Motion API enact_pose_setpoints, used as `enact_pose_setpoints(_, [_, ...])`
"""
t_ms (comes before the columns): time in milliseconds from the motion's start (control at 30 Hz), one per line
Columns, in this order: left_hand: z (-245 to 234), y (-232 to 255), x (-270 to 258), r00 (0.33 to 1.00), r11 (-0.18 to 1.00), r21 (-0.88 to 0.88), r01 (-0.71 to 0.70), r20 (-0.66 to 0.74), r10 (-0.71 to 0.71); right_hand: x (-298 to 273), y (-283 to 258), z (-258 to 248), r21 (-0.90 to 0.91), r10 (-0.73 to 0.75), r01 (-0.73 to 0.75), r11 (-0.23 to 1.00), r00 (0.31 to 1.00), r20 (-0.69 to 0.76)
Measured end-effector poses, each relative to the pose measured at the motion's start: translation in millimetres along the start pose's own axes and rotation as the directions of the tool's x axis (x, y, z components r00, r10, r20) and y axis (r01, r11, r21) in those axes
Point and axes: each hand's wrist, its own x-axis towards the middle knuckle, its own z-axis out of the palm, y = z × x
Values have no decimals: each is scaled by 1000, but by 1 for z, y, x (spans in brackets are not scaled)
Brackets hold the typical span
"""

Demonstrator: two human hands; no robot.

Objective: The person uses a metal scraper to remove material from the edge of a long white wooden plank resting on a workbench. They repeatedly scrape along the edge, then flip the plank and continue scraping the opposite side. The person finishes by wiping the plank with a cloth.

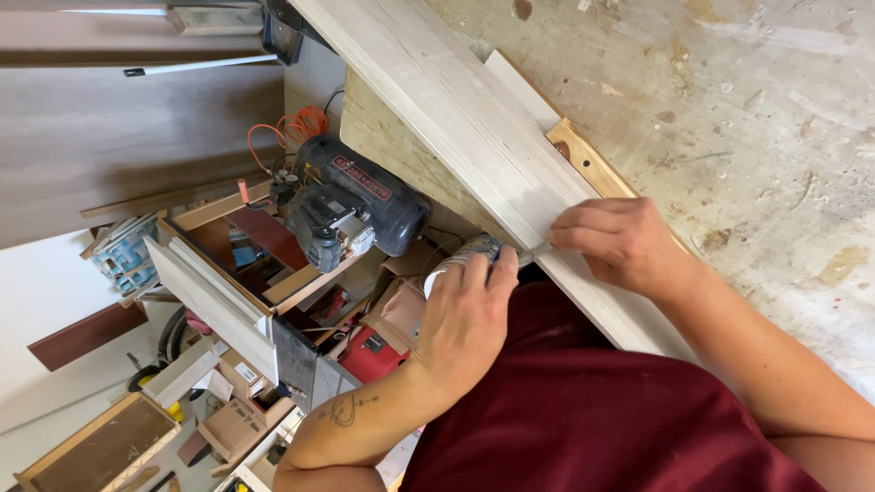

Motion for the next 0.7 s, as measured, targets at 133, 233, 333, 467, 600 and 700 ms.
enact_pose_setpoints(133, [-2,-2,-1,998,996,-82,-27,53,31,-1,-5,-4,-23,7,-7,1000,1000,9])
enact_pose_setpoints(233, [-4,-14,8,999,999,-33,-38,-1,38,5,6,7,-77,25,-26,997,999,-23])
enact_pose_setpoints(333, [-4,-22,11,999,999,32,29,-16,-28,22,15,16,-121,7,-13,993,999,-50])
enact_pose_setpoints(467, [1,-16,11,999,998,26,49,-19,-49,22,16,13,-117,-13,8,993,999,-40])
enact_pose_setpoints(600, [2,1,4,999,1000,-9,4,-31,-4,0,6,3,-52,-2,1,999,1000,-18])
enact_pose_setpoints(700, [3,12,-5,1000,997,-72,-8,5,8,-12,-7,-11,-39,4,-4,999,1000,10])
